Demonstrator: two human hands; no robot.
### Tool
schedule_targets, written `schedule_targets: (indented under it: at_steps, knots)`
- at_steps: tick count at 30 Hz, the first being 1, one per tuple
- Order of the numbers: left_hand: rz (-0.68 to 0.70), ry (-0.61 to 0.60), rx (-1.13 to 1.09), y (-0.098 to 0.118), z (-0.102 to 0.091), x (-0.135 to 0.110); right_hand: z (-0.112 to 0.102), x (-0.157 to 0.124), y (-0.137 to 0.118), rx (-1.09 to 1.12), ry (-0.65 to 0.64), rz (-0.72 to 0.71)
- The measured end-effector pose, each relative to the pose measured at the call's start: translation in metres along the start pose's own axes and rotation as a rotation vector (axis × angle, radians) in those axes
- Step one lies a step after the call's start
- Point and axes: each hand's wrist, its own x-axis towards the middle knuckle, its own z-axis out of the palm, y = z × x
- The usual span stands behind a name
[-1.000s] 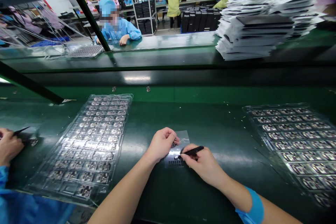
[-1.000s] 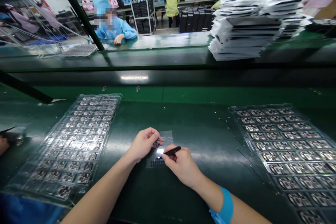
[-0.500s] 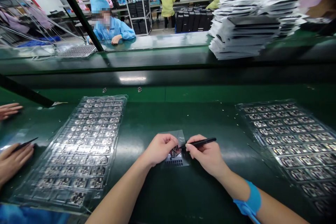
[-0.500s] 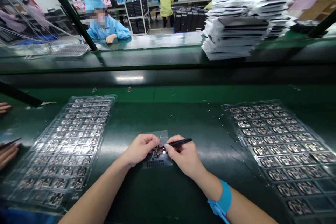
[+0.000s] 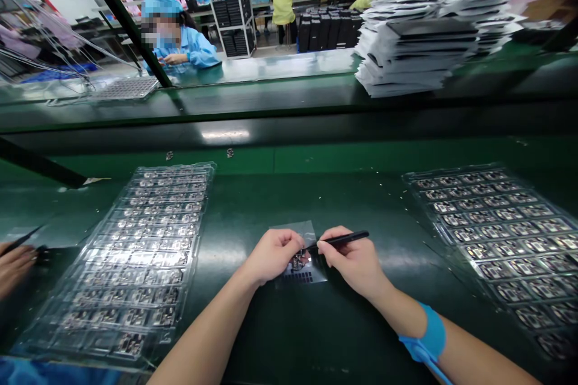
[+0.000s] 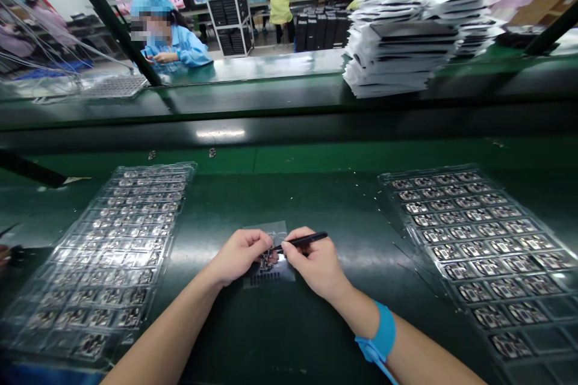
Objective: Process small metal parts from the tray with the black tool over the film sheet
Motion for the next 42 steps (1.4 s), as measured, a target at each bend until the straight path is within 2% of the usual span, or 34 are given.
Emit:
schedule_targets:
  at_steps: [37,42]
  knots:
    - [0.01,-0.036,0.043,0.0023,-0.0007,-0.0032,-0.0001,-0.0003,0.0036,-0.053,-0.031,-0.007]
    - [0.023,-0.023,0.047,0.002,-0.0002,-0.0023,-0.0009,-0.001,0.002,-0.089,0.036,-0.043]
